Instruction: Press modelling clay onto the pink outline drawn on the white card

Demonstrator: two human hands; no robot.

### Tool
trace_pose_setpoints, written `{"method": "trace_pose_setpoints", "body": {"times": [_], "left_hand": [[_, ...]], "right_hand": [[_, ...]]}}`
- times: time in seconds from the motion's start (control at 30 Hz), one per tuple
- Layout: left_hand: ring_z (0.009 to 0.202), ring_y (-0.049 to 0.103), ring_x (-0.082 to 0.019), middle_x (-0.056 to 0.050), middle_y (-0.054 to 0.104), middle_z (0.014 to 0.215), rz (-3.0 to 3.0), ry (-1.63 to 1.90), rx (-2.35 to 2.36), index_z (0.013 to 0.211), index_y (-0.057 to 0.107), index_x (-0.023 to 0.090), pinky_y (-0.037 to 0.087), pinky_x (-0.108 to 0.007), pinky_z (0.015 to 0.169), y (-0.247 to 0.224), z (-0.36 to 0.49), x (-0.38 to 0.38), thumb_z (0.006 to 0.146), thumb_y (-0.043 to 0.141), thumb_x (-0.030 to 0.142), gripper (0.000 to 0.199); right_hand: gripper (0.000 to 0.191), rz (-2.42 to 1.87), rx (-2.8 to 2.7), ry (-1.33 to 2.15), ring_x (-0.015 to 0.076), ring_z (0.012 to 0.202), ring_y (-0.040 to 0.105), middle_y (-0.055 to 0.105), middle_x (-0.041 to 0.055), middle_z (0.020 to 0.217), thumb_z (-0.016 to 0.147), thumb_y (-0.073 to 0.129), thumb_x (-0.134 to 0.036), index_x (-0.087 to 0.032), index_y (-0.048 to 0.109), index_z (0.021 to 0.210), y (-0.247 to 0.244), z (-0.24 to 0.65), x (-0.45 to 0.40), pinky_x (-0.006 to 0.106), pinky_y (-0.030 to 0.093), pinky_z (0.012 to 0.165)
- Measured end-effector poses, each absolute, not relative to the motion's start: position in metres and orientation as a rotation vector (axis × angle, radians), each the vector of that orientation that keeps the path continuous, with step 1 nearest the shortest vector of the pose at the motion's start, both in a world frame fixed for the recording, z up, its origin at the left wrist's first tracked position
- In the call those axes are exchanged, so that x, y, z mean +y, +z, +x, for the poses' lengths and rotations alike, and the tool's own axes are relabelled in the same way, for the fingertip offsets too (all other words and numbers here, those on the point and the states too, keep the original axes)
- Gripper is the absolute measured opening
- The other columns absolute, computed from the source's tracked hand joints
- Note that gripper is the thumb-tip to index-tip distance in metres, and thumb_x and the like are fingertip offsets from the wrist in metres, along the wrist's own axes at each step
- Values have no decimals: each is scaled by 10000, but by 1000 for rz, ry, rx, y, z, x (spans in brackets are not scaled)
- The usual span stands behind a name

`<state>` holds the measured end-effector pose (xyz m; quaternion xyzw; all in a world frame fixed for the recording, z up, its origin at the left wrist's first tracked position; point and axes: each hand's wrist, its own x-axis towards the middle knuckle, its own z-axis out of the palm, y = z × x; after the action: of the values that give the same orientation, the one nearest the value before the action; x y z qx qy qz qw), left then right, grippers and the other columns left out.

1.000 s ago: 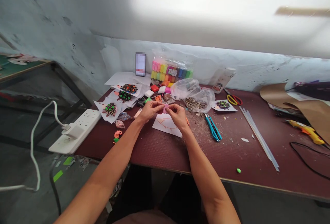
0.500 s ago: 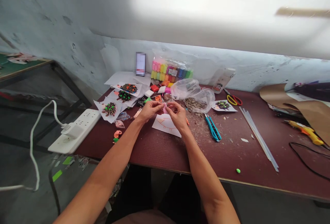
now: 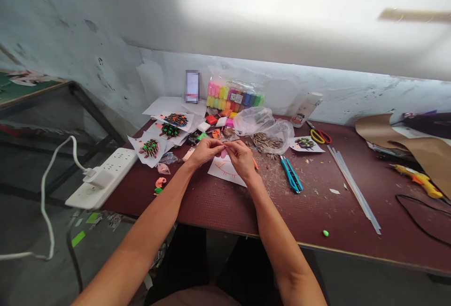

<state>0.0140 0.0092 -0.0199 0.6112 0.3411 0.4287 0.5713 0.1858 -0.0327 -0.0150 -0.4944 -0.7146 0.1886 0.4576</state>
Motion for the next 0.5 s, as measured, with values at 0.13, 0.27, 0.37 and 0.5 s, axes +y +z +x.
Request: {"method": "trace_pose_setpoints", "body": {"times": [0.13,0.27,0.37,0.5], "left_hand": [[566,533,-102,-24,645,595,1472,983,823,675,718,128,437,-227,565,-22,12,11,699,815,495,381],[586,553,-109,-40,678,638,1469,947,798,703,722,128,466,-237,595,-20,10,11,707,809,521,402],[658,618,-122,-63,728,744,1415,921,755,831,738,121,501,-247,649,-19,11,9,713,827,502,408],[725,677,-143,-65,748,815,1310,948,761,954,703,124,493,-237,654,-22,13,8,631,904,353,444]], "right_hand": [[287,-1228,-1838,437,203,799,652,735,80,967,979,577,-414,-267,821,1015,-15,186,-33,331,502,754],[296,-1224,-1797,446,200,774,634,731,77,923,964,599,-447,-253,822,992,-16,187,-33,328,499,746],[346,-1246,-1698,470,192,722,595,712,68,854,934,620,-518,-239,820,974,-18,188,-31,321,478,699],[401,-1270,-1620,541,193,703,583,718,66,837,897,630,-579,-232,820,962,-20,189,-29,323,459,669]]}}
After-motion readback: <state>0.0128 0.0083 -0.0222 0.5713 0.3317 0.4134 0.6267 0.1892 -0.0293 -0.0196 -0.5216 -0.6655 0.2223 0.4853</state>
